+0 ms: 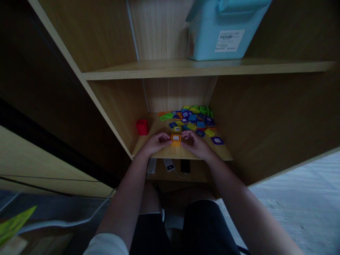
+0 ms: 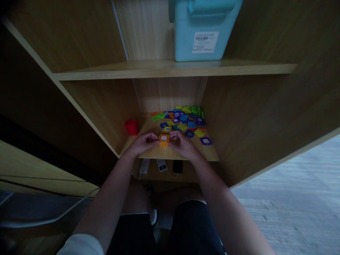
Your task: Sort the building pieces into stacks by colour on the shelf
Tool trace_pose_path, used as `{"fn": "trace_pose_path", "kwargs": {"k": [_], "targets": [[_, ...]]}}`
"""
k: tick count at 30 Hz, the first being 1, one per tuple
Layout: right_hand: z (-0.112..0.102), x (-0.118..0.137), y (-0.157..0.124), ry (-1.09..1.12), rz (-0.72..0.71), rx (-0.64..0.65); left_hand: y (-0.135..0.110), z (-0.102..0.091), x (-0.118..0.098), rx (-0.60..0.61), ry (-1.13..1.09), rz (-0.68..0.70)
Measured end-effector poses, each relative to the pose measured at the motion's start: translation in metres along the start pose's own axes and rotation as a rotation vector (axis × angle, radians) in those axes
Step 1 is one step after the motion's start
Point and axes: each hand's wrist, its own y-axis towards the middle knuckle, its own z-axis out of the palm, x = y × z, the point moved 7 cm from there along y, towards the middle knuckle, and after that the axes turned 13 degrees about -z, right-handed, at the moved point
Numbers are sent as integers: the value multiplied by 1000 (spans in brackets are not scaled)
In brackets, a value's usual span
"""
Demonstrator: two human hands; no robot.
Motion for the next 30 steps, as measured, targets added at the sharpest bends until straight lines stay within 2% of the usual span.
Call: {"fn": "trace_pose_path", "kwargs": {"k": [8,12,17,23,30], "targets": [[-1,-3,0,7,5,-17,2,-4,0,-33,-16,30],[-2,-5,0,19,14,-32,-3,-3,0,-7,-23,-15],[0,-3,0,2,7,3,-7,-6,-3,-37,11,-57],[6,-2,0,-27,24,74,3,3,5,41,54,-17],[8,0,1,-15,15,77,8,8,10,72,112,-37]]}}
